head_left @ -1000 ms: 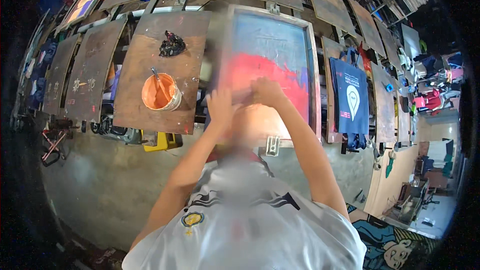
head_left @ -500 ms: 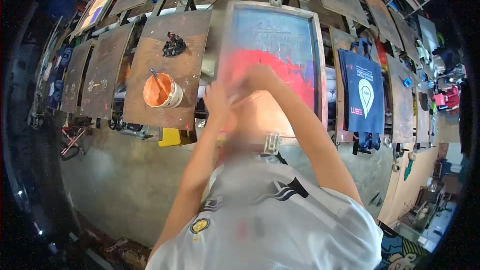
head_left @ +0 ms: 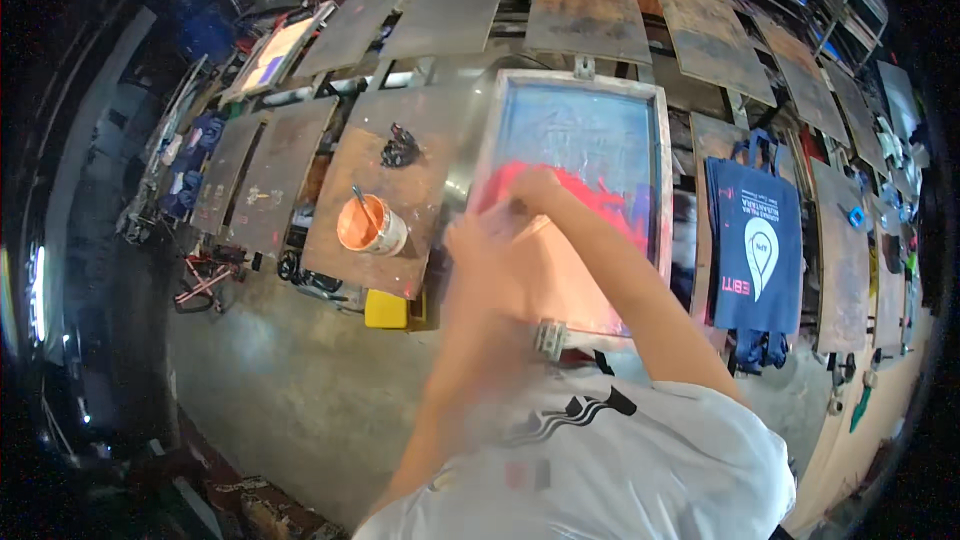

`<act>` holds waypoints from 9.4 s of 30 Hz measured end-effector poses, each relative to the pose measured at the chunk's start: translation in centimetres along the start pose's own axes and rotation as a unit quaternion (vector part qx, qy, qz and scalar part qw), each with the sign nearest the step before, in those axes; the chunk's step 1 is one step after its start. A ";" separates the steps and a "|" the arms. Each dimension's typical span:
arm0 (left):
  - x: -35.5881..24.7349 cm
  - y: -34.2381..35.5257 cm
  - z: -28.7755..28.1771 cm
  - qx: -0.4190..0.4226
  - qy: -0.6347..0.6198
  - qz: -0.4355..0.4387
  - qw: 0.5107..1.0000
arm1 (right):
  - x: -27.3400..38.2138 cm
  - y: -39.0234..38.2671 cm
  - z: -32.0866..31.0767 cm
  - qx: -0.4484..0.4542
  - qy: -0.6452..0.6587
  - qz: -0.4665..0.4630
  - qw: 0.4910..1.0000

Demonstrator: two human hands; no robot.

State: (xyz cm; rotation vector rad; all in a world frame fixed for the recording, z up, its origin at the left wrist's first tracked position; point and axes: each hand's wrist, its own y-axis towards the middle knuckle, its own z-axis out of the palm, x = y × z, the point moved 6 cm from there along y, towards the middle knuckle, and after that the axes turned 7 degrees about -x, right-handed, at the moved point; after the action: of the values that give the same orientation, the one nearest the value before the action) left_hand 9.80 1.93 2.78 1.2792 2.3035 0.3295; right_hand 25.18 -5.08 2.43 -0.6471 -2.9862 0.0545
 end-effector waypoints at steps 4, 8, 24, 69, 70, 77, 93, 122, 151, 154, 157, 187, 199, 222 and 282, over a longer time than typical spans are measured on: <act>-0.2 -3.5 -3.6 0.016 0.028 -0.081 0.996 | 3.2 -0.2 0.6 0.036 0.017 -0.042 0.998; -0.8 -6.2 -9.2 -0.019 0.016 -0.123 0.992 | 8.0 -1.2 1.5 -0.085 0.065 -0.074 0.991; -7.8 1.4 0.2 0.090 -0.098 0.221 0.966 | -4.4 -12.2 -0.8 -0.050 0.078 0.136 0.986; -4.2 2.5 0.1 0.350 -0.301 0.564 0.685 | 14.3 -20.9 -0.3 -0.203 0.066 0.486 0.848; -3.8 2.5 -0.1 0.348 -0.301 0.563 0.686 | 13.4 -20.8 -0.4 -0.189 0.082 0.456 0.866; 2.9 -2.7 -3.2 0.451 -0.191 0.452 0.745 | 13.4 -17.5 0.8 -0.074 0.071 0.250 0.963; -2.6 3.1 1.2 0.339 -0.291 0.577 0.684 | 16.9 -18.2 0.5 -0.259 -0.107 0.477 0.833; 2.8 -6.3 -8.9 0.218 -0.196 0.229 0.928 | 12.3 -18.9 -1.8 -0.149 0.082 0.226 0.959; -1.8 6.4 0.4 0.100 -0.057 0.284 0.952 | -0.8 -8.8 -2.4 -0.071 0.092 0.255 0.960; -0.5 4.7 -1.5 0.093 -0.072 0.230 0.966 | -1.3 -5.2 -1.1 -0.041 0.062 0.168 0.983; 0.1 2.7 -1.5 0.140 -0.031 0.124 0.982 | -2.4 -2.1 2.0 0.012 0.052 0.110 0.993; 6.5 -4.9 -3.7 0.035 -0.050 0.159 0.985 | 6.6 -6.7 -0.2 -0.062 0.005 0.067 0.996; 2.9 2.7 1.8 0.237 -0.129 0.138 0.953 | -2.2 -4.0 2.7 -0.038 0.061 0.089 0.993; 4.5 2.6 -1.5 0.277 -0.294 0.245 0.881 | 6.6 -10.8 -0.2 -0.034 0.040 0.326 0.944; -2.1 3.7 -1.5 0.054 -0.089 0.212 0.972 | -0.1 -9.8 -0.1 -0.247 0.016 0.222 0.943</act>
State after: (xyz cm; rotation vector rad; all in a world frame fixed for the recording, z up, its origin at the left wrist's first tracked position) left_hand 12.71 2.17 6.24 1.7792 1.9095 0.2196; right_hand 21.27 -13.99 3.08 -1.3423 -2.7560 -0.6856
